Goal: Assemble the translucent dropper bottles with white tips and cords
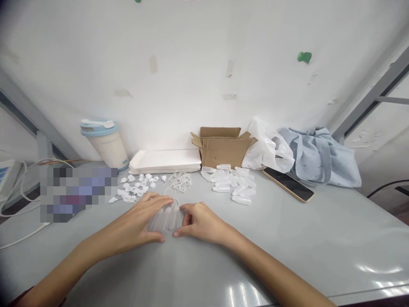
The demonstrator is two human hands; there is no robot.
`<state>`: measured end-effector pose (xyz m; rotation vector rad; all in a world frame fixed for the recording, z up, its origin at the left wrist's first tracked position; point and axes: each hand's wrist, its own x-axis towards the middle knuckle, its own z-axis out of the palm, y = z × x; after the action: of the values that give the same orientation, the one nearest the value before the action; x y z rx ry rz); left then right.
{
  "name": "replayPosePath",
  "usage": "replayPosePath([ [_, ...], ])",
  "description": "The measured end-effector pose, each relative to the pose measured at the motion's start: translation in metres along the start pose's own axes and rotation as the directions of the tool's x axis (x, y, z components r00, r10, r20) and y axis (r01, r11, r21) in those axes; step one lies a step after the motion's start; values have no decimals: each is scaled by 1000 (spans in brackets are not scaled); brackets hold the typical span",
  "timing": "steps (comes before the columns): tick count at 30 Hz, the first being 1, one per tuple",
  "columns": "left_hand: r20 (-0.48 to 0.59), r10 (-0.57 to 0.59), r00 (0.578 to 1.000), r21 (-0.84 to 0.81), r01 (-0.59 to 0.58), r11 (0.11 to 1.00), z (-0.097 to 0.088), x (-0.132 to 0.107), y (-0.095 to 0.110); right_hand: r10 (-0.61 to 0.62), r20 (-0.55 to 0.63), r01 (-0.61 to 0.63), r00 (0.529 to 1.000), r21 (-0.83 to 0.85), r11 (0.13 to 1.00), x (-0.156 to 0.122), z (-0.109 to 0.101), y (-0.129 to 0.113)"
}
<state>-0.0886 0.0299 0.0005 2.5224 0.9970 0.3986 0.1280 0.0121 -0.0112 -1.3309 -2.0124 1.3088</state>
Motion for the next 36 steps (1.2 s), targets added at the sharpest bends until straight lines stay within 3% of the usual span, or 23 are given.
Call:
replayPosePath([
  [19,-48,-32,998,-28,30,999,4,0,3,-108,-74,83,991,-290,953,4,11,6],
  [26,-8,-43,999,-7,43,999,1,-1,4,-77,-29,67,997,-255,965,2,7,1],
  [36,-42,-37,998,-14,36,999,4,1,5,-78,-37,67,996,-242,968,3,8,2],
])
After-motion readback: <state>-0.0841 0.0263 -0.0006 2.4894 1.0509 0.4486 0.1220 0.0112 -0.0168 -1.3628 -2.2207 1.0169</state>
